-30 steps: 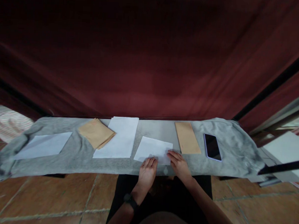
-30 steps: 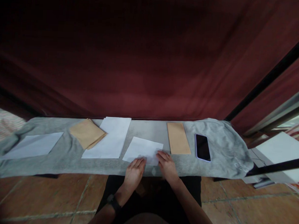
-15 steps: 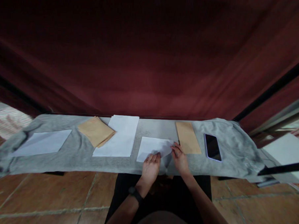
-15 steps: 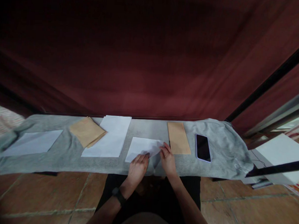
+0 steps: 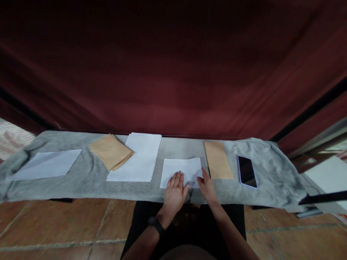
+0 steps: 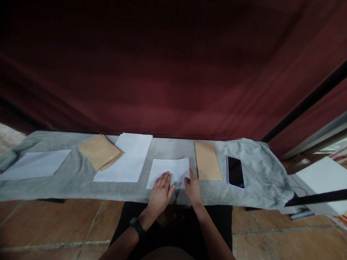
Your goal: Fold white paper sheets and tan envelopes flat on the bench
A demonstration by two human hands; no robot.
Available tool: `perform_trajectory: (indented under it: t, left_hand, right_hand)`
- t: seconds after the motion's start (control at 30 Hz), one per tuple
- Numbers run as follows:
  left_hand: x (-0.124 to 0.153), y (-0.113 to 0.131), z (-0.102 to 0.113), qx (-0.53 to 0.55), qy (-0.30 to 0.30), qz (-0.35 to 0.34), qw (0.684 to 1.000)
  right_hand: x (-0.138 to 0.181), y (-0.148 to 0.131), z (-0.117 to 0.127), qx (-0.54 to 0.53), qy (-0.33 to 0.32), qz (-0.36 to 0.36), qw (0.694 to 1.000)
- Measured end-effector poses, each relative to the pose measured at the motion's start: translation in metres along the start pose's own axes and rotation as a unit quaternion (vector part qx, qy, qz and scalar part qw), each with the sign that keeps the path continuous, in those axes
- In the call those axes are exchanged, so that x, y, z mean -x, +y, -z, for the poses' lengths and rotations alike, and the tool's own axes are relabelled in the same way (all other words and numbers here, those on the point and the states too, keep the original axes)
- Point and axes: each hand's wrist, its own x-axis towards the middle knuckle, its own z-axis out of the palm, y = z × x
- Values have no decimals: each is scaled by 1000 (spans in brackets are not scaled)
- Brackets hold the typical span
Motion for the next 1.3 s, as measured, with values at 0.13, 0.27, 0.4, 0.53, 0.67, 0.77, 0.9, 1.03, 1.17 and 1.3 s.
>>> perform_trajectory:
  t: [0.13, 0.27, 0.4, 0.53, 0.67, 0.77, 0.9, 1.03, 1.17, 1.3]
  left_hand:
    - [-4, -19, -7, -22, -14, 20, 999]
    - [-10, -31, -10, -53, -37, 55, 996]
    - [-18, -31, -11, -71, -62, 58, 994]
    - [-25, -24, -16, -61, -98, 24, 993]
    - [-31, -28, -19, -55, -121, 5, 991]
    - [-35, -39, -18, -59, -118, 23, 991]
    - [-39, -56, -14, -61, -94, 54, 992]
    - [-37, -67, -12, -66, -70, 79, 992]
    - [-34, -72, -12, -68, -53, 100, 991]
    - [-27, -65, -9, -70, -36, 111, 991]
  right_hand:
    - [0, -1, -3, 32, -10, -12, 999]
    - [-4, -4, 0, 77, -5, -12, 997]
    - [-4, -17, 1, 180, 40, 60, 981]
    - [2, -36, -19, 195, -7, 153, 969]
    - [5, -44, -44, 238, -80, 178, 952]
    - [0, -41, -47, 287, -77, 166, 940]
    - [-8, -31, -40, 335, -48, 165, 926]
    - [-11, -25, -35, 358, -18, 153, 921]
    - [-9, -22, -35, 364, 2, 145, 920]
    - [-7, -21, -36, 370, 5, 145, 918]
